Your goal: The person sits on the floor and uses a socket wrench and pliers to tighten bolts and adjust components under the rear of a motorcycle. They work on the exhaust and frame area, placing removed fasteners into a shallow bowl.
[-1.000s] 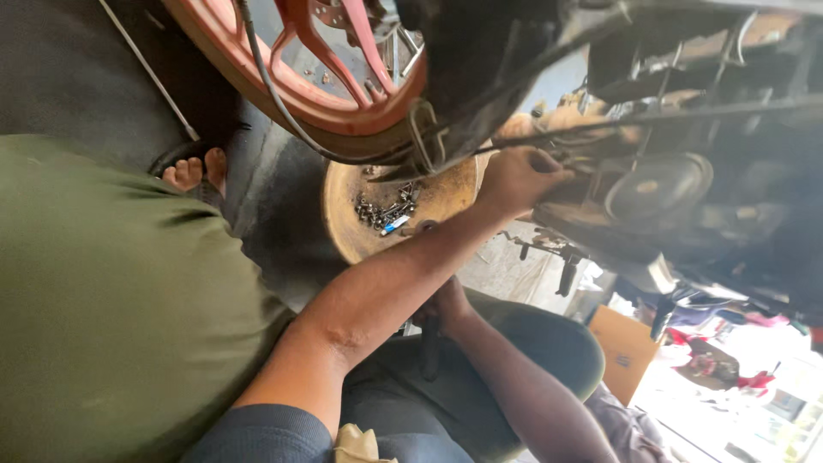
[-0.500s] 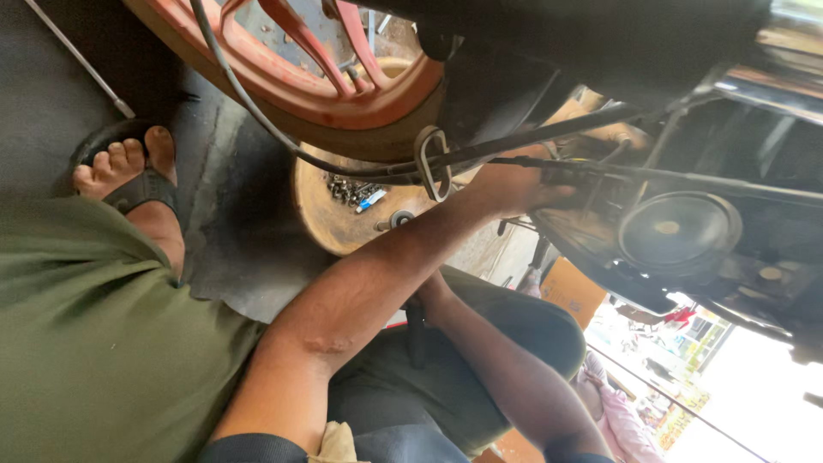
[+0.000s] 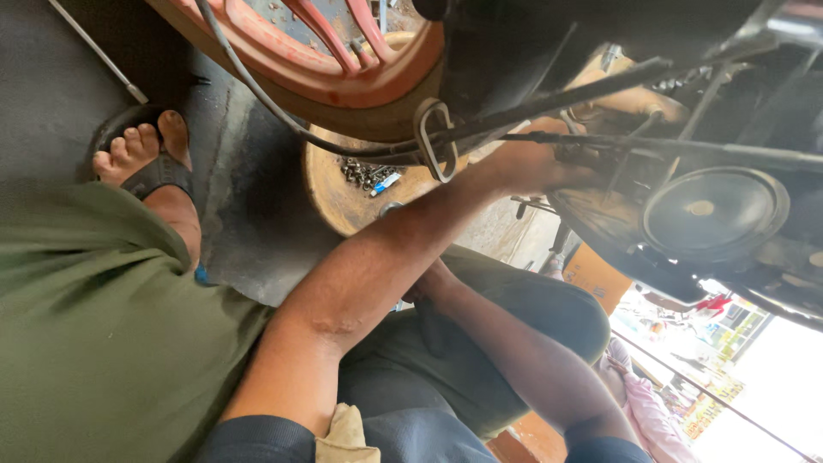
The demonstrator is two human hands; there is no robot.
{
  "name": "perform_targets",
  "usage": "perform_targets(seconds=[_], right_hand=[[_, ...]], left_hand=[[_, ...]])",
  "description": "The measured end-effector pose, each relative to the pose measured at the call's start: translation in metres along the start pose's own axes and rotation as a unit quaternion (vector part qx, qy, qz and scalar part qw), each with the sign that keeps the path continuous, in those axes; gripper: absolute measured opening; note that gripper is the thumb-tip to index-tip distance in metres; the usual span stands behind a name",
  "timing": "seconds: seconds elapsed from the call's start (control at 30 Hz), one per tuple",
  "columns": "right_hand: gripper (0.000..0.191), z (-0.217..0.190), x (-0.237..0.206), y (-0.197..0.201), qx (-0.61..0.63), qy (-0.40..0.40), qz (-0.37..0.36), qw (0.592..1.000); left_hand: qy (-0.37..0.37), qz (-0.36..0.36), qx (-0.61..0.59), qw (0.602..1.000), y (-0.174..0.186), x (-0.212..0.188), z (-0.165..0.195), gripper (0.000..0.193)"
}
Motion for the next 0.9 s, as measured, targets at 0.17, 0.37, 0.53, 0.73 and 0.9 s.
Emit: perform_targets(seconds=[0.17,0.37,0.53,0.73,0.9], right_hand=[[0.034,-0.014,-0.029,0.001,0.043,0.058,0.057,0.996],[0.017,-0.052,-0.084,-0.029,0.010,0.209,0.167,0.963],[0.062,-0.054,-0.108,-0.056,-0.124,0.381,0.278,0.873],[0.067,-0.049,-0.136,-0.074,-0.088,0.399,0.300,0.862],[0.065,-0.062,-0.165,-0.104,-0.088,0.479,0.280,0.827]], left_hand=[[0.000,0.004,0.037,0.999,0.005,-0.004,0.013,0.037],[-0.043,-0.058,0.014,0.997,0.019,-0.008,0.028,0.038],[-0.098,0.182,0.015,0.978,0.062,-0.014,0.023,0.035],[0.017,0.160,-0.199,0.967,0.064,-0.032,-0.001,0.031],[0.008,0.137,-0.474,0.870,0.056,-0.049,-0.008,0.034]])
Point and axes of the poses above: each hand's wrist, its own x-axis towards the middle knuckle, its own y-axis out of the back of the hand, z = x × y, the point moved 4 cm from there along x, towards the middle knuckle, and after that the axes turned 5 degrees about -y, right-handed, at the moved point
